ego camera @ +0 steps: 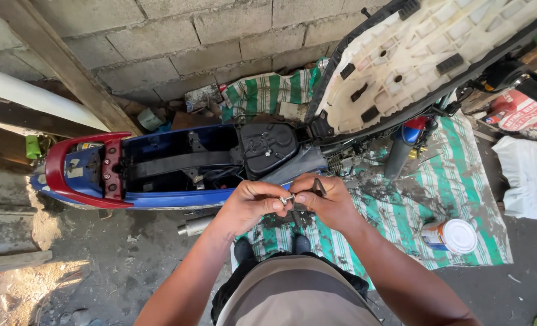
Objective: Removing plastic fairing and internal components from a motorcycle using a screwdriver.
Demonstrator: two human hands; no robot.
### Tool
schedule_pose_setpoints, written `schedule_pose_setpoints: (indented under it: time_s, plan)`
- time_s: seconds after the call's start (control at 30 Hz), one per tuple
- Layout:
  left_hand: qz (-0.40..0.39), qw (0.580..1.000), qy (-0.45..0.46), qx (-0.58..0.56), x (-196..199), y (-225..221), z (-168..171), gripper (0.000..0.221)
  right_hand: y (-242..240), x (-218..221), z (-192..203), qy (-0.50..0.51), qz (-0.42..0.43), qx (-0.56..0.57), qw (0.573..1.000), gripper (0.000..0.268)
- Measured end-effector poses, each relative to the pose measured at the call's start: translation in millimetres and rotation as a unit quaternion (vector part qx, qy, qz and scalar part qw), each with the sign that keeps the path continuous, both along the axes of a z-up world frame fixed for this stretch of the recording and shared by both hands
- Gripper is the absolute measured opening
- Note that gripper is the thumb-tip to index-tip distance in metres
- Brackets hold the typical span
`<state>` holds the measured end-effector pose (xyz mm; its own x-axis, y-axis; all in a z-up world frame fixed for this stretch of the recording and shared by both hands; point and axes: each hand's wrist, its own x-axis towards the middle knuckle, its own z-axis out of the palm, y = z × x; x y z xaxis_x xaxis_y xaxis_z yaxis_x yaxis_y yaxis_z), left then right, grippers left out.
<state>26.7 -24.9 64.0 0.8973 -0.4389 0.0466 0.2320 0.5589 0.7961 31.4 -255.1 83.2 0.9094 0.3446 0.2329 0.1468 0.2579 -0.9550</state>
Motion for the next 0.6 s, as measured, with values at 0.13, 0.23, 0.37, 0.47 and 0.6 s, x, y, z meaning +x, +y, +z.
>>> schedule_pose_setpoints:
  time_s: [0.13, 0.23, 0.37, 0.47, 0.6]
  plan:
    - [-0.009, 1.000, -0.005, 0.002, -2, 2, 1, 0.026, 0, -3, 5, -0.019, -0.004, -0.002, 1.000, 0.013]
    - [-0.012, 1.000, -0.012, 0.006, -4, 2, 2, 0.026, 3, -7, 7, -0.019, 0.000, 0.014, 1.000, 0.012]
    - [-0.018, 1.000, -0.015, 0.003, -5, 3, 4, 0.026, 0, -7, 9, -0.038, 0.015, 0.005, 0.999, 0.013]
    - [-0.021, 1.000, -0.015, -0.012, -4, 3, 1, 0.026, 0, -8, 15, -0.055, 0.015, -0.010, 0.998, 0.014]
    - [-0.024, 0.999, -0.003, -0.040, -5, 2, -6, 0.027, 3, -12, 26, -0.068, 0.008, -0.002, 0.998, 0.015]
